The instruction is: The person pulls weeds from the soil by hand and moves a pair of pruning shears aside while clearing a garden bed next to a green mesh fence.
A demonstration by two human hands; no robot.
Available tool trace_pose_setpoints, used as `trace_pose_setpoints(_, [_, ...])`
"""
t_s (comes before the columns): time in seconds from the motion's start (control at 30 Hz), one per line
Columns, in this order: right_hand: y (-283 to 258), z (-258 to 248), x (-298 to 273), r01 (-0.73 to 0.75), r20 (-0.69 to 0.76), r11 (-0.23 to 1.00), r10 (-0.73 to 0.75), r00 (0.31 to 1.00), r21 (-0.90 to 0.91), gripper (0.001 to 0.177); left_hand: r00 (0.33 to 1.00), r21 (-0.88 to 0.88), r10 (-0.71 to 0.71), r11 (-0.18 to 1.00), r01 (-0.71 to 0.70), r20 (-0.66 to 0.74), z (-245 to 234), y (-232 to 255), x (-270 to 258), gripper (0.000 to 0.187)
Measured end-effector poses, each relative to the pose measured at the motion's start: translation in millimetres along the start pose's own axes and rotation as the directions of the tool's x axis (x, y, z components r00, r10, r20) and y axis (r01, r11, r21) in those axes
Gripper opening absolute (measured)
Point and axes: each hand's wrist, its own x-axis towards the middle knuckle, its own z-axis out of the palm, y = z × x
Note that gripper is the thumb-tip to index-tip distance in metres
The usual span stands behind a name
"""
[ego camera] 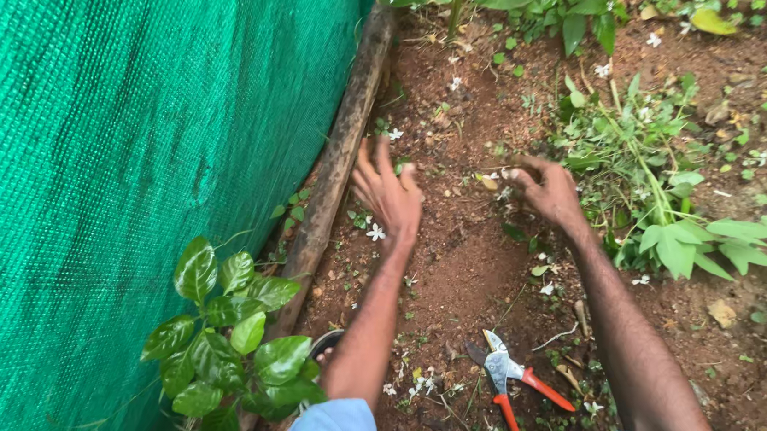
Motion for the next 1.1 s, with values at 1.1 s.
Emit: trace_pose_setpoints(1.1, [-31.7,200.2,145.4,0.198,-0.168,0.606,-0.108,0.98,0.77,0.031,0.881,-0.118,-0.448,0.877,0.466,0.151,40.2,-89.0,-36.9,0.02])
